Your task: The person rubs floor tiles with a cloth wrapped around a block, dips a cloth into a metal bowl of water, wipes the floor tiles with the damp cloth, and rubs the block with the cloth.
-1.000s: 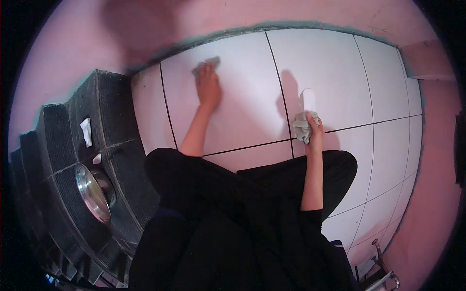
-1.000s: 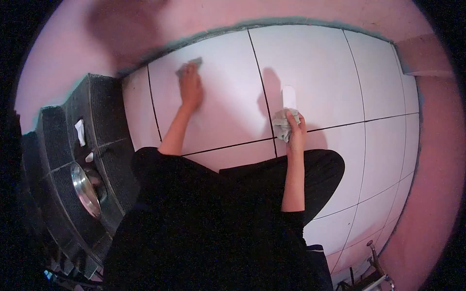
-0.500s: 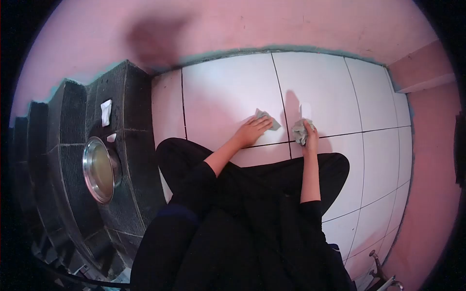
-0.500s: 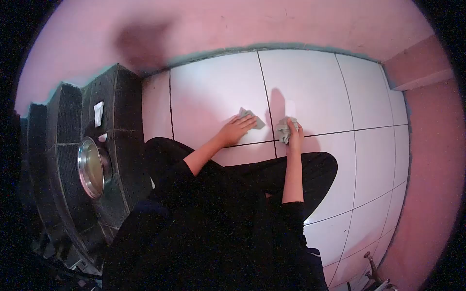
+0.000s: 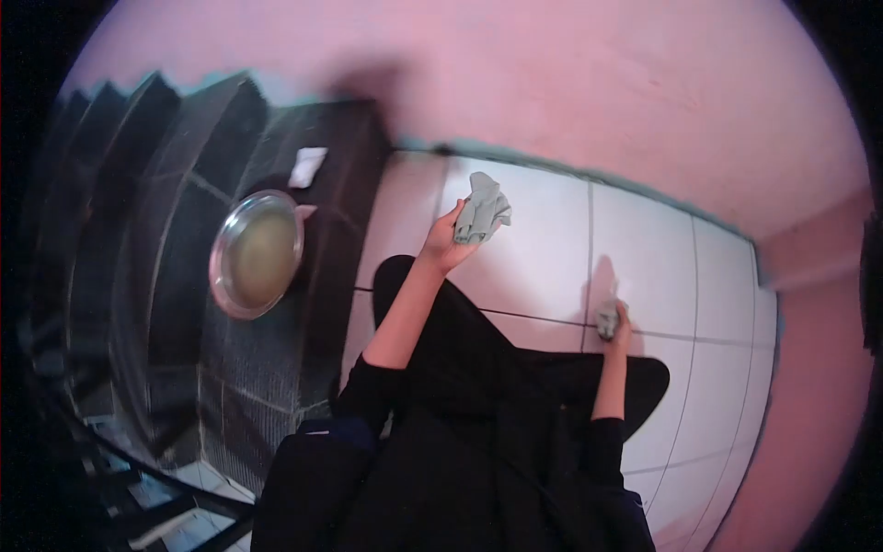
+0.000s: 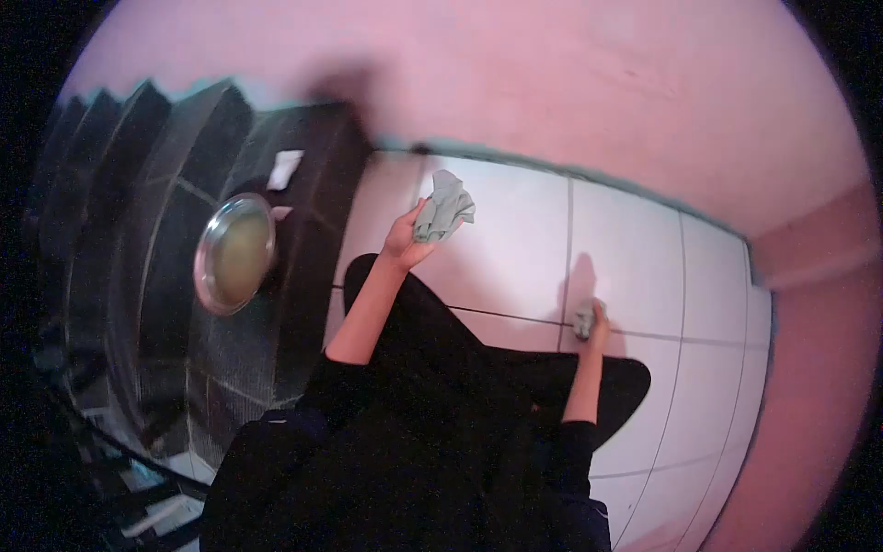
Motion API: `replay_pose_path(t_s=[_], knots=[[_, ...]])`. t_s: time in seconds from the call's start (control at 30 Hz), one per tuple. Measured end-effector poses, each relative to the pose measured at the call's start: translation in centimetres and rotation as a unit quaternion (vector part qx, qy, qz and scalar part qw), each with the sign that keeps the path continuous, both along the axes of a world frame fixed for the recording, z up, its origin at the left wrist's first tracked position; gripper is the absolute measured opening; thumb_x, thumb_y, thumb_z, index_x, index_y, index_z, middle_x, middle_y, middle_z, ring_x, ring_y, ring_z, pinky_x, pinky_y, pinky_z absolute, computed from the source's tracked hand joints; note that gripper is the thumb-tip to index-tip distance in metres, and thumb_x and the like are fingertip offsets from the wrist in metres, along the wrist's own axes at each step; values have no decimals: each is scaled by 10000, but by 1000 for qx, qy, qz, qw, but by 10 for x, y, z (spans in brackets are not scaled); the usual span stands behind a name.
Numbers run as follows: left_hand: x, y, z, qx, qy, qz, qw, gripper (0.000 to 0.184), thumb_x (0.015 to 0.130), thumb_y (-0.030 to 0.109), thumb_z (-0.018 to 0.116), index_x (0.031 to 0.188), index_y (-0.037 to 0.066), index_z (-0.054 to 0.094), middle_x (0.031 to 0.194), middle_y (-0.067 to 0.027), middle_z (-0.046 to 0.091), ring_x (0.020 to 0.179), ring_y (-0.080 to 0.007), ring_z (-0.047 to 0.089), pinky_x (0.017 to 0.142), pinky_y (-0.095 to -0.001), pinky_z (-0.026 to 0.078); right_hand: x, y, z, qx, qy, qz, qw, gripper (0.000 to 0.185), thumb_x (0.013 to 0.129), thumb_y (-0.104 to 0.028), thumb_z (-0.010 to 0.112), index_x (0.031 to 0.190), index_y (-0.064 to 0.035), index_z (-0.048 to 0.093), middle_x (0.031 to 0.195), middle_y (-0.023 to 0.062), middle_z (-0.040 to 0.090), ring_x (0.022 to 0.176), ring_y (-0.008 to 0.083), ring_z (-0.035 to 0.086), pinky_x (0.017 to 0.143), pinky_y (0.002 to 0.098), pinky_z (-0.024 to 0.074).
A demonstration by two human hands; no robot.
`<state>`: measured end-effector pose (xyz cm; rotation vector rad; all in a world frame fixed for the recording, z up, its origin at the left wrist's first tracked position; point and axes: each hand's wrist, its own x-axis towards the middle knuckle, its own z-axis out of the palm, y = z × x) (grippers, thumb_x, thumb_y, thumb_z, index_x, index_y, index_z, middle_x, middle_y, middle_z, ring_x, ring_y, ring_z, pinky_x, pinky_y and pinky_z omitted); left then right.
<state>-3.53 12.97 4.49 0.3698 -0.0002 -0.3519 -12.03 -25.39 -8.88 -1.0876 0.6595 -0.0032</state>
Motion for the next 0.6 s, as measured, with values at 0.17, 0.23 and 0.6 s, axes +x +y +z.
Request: replay_pose_path(t_s=[0.17, 0.23, 0.6], knots=[[-81, 116, 89, -24, -5, 123, 992, 478, 927, 289, 404, 1286, -20, 338, 1308, -181, 398, 1188, -310, 419, 1004, -490, 341, 0, -24, -35, 62, -27, 13, 998, 316, 837, -297, 539, 1073, -88, 547, 954, 55, 614, 798, 185, 615, 599, 307, 523], [-112, 156, 118, -41, -8, 172, 984, 475, 922, 273, 424, 1287, -19, 338, 1300, -177, 406, 1180, -308, 429, 985, -485, 370, 3, -40, -50, 66, -34, 25, 997, 315, 830, -316, 546, 1059, -100, 554, 955, 45, 615, 799, 184, 613, 608, 303, 513], [-156, 303, 88, 737, -36, 425, 525, 293, 872, 114, 529, 1157, 44, 518, 1048, -75, 599, 929, -184, 579, 786, -281, 437, -3, -39, -31, -27, 81, 58, 995, 390, 780, -419, 575, 1078, -169, 555, 1009, 0, 579, 925, 171, 536, 695, 326, 400]])
